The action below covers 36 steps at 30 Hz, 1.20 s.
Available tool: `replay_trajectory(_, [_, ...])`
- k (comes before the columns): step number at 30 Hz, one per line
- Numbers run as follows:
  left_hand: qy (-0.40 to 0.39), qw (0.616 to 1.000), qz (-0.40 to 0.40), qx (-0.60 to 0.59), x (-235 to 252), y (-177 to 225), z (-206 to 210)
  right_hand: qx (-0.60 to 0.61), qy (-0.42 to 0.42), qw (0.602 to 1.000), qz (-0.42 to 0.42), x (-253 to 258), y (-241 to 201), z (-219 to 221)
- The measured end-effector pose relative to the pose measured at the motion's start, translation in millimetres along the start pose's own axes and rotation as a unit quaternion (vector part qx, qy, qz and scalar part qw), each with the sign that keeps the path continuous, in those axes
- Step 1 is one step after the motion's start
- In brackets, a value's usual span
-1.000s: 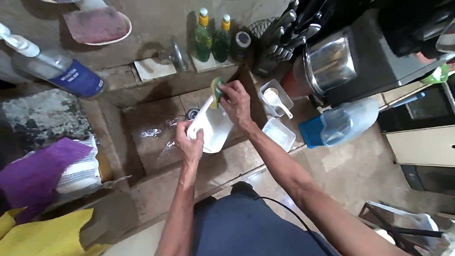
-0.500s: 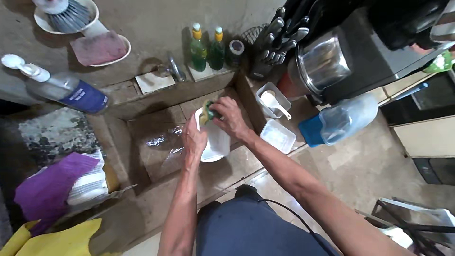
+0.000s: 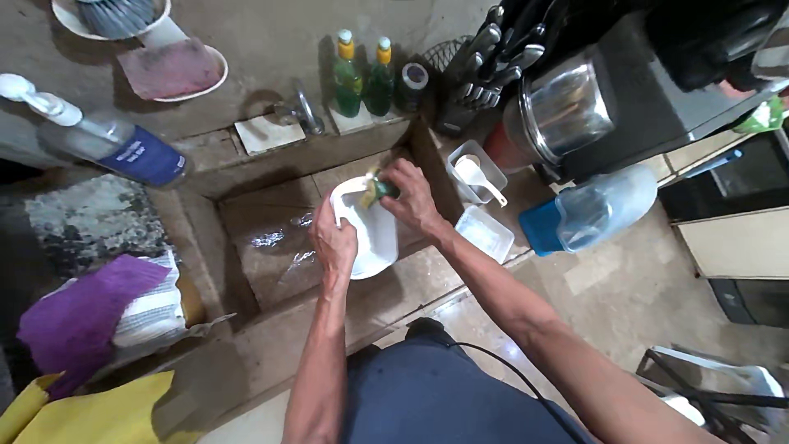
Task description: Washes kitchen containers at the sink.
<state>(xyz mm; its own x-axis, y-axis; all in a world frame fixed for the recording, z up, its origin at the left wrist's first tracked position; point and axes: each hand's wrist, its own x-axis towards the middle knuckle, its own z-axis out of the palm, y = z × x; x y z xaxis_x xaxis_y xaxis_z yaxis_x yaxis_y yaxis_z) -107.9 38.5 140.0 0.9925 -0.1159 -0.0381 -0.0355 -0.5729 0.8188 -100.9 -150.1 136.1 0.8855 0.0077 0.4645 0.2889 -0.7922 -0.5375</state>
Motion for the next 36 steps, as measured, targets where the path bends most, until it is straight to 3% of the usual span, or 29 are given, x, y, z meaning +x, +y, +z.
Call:
replay_trajectory(5, [-0.019, 1.000, -0.006, 0.023, 0, -1, 13, 0.001, -0.031, 0.999, -0.044, 10, -22, 12])
replay_trajectory(10, [0.070, 0.995, -0.027, -0.069, 0, -3, 12, 0.037, 0.105, 0.990, 0.086, 3, -6, 12])
replay_trajectory(12, [0.072, 0.995, -0.015, -0.062, -6, -4, 14, 0.059, 0.108, 0.988, 0.097, 7, -9, 12])
replay_trajectory(14, [0.028, 0.999, -0.021, -0.028, 7, -6, 3, 0.085, 0.067, 0.993, 0.055, 15, -5, 9])
replay_trajectory(18, [-0.172, 0.980, -0.057, 0.087, 53, 11, -29, 0.103, -0.009, 0.993, -0.054, 33, 4, 5])
replay_trajectory(21, [-0.204, 0.972, -0.032, 0.109, 72, 16, -25, 0.084, -0.076, 0.984, -0.137, 55, -2, 3])
replay_trajectory(24, [-0.171, 0.982, -0.012, 0.082, 78, 15, -16, 0.063, -0.090, 0.984, -0.139, 61, -4, -4])
replay_trajectory(27, [-0.081, 0.997, -0.010, 0.018, 65, 6, -17, 0.053, -0.009, 0.997, -0.064, 28, 9, -14])
replay_trajectory(30, [-0.011, 0.999, -0.038, -0.014, 43, -9, -20, -0.004, 0.019, 1.000, 0.024, -14, 27, -14])
replay_trajectory(36, [0.001, 0.999, -0.036, 0.020, 33, 1, 5, -0.025, -0.008, 0.998, -0.049, 20, -13, 15])
